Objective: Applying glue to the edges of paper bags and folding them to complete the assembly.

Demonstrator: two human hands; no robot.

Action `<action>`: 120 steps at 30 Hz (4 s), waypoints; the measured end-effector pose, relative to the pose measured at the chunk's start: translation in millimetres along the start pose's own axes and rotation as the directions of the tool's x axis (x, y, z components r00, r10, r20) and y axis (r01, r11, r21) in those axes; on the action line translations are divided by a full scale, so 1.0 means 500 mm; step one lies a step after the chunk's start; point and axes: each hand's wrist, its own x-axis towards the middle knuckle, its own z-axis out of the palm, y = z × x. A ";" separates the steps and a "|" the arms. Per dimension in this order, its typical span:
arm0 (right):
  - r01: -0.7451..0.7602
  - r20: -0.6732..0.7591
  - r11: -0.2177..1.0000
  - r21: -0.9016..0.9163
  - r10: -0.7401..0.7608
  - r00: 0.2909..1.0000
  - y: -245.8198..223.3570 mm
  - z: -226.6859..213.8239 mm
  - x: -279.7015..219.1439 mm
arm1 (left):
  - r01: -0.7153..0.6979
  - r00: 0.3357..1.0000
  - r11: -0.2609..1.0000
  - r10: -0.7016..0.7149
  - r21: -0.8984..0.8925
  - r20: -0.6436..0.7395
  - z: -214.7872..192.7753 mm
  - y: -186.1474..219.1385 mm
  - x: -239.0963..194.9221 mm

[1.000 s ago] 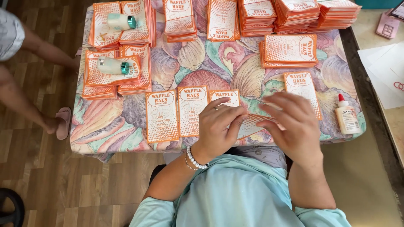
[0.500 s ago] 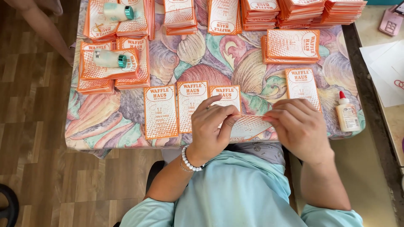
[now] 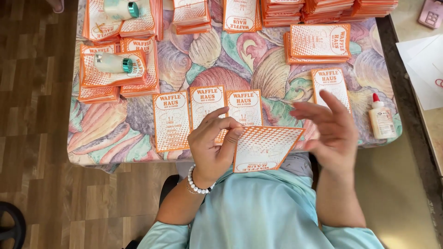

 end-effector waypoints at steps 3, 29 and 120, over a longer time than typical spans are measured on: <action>-0.006 -0.071 1.000 0.005 0.006 0.997 0.004 0.052 0.002 | -0.016 1.000 1.000 0.016 -0.022 -0.013 0.003 -0.001 -0.003; -0.180 -0.241 0.948 0.262 0.245 0.939 0.203 -0.011 -0.066 | 0.276 0.668 0.571 -0.692 -0.773 -0.273 0.099 -0.203 -0.075; -0.045 -0.327 0.998 -0.047 0.027 0.944 0.053 0.027 0.056 | 0.193 0.979 0.980 -0.195 0.037 0.052 -0.092 -0.043 0.033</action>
